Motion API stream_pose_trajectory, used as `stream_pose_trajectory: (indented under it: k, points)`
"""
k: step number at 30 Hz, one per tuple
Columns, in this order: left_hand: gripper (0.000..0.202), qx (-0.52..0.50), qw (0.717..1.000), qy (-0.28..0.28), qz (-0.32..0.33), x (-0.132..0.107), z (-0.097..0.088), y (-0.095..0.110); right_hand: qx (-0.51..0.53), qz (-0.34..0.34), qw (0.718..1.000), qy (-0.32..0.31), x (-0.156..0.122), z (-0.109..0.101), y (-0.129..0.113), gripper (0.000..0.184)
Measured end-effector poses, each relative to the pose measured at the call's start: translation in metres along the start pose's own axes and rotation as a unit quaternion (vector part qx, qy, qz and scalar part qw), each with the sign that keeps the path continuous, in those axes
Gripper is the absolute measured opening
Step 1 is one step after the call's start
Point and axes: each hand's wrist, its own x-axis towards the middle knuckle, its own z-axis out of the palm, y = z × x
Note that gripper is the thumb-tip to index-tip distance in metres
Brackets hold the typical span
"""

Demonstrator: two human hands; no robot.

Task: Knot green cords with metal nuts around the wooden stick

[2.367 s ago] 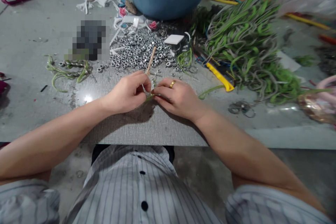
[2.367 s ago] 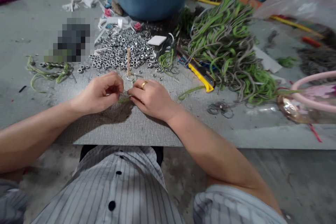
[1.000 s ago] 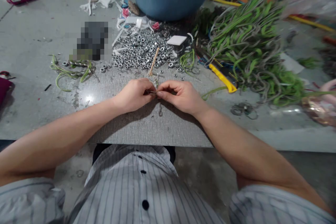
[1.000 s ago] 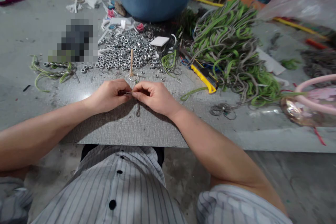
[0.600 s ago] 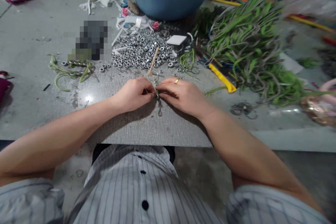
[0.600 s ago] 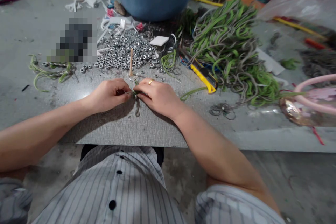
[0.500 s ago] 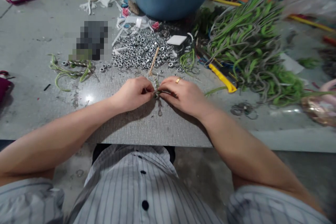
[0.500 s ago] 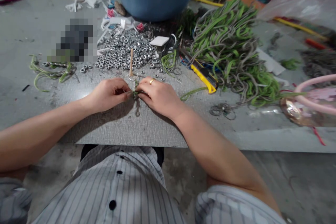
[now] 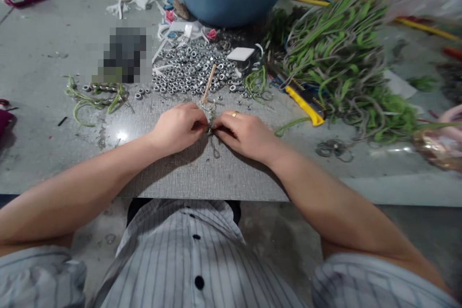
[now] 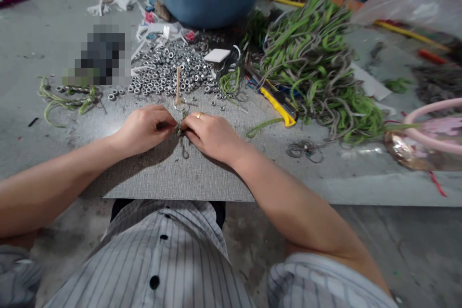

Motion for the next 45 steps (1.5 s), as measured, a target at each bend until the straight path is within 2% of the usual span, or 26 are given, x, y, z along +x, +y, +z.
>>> stream_pose_trajectory:
  k: [6, 12, 22, 31, 38, 45]
  points:
    - [0.018, 0.022, 0.999, -0.022, -0.028, 0.001, 0.003, 0.004, -0.04, -0.001, 0.999, 0.002, -0.001, -0.002, -0.004, 0.018]
    - [0.014, 0.033, 0.999, -0.016, -0.032, 0.002, 0.004, 0.006, -0.045, 0.026, 0.999, -0.009, -0.002, -0.001, -0.006, 0.024]
    - [0.021, 0.036, 0.995, -0.007, 0.089, 0.0, 0.008, -0.006, 0.04, 0.014, 0.999, -0.026, -0.003, -0.002, 0.007, 0.025]
    - [0.022, 0.035, 0.995, -0.003, 0.093, -0.002, 0.007, -0.007, 0.039, 0.02, 0.999, -0.025, -0.003, -0.002, 0.009, 0.023]
    - [0.023, 0.081, 0.989, 0.011, 0.123, -0.005, 0.009, -0.006, 0.045, 0.007, 0.999, -0.027, -0.003, -0.003, 0.01, 0.024]
    - [0.027, 0.141, 0.977, -0.022, 0.16, -0.005, 0.006, -0.005, 0.023, 0.002, 0.999, -0.026, -0.001, -0.005, 0.006, 0.022]
